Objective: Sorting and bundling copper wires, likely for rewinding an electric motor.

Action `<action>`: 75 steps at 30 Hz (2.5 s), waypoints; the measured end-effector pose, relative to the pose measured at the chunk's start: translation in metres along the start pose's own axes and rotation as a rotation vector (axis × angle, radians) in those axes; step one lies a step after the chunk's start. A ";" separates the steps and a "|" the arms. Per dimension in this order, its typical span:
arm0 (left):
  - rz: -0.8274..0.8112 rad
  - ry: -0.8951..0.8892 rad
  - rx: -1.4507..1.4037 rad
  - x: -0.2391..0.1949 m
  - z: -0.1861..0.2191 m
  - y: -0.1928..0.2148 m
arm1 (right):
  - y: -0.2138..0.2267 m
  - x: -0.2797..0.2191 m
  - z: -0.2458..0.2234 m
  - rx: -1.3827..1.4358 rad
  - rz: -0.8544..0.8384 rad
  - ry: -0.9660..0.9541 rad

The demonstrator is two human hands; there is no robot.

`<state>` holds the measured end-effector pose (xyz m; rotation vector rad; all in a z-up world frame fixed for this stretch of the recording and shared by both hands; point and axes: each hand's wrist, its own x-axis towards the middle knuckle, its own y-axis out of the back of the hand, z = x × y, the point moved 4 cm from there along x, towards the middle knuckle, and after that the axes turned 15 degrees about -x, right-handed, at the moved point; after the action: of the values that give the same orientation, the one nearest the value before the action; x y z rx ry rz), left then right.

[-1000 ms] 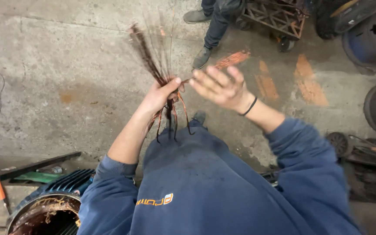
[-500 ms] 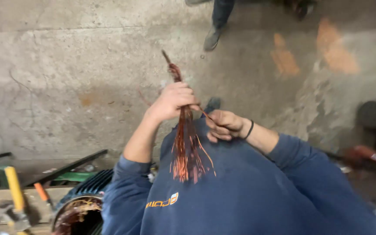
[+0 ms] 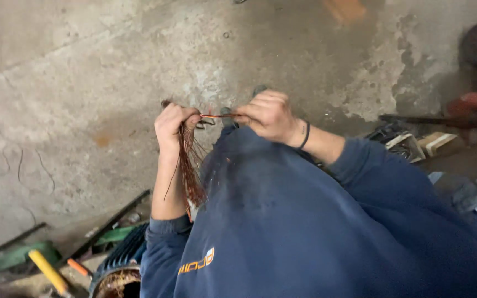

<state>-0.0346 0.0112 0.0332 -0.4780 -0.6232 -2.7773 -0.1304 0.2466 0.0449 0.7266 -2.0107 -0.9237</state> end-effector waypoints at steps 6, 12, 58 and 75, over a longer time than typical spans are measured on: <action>-0.081 -0.447 -0.020 0.012 0.029 0.015 | -0.040 -0.015 0.011 0.627 -0.334 -0.111; 0.091 -0.349 0.104 0.005 0.026 0.022 | 0.004 0.025 -0.018 0.609 -0.339 -0.047; 0.131 -0.009 -0.179 -0.016 -0.015 0.039 | 0.004 -0.002 -0.020 0.138 -0.045 0.099; 0.018 0.499 -0.485 -0.052 -0.070 0.035 | -0.004 0.005 -0.031 -0.125 0.128 0.247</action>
<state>0.0054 -0.0419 -0.0329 0.1343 0.1674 -2.8493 -0.1059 0.2298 0.0570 0.6041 -1.7454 -0.8333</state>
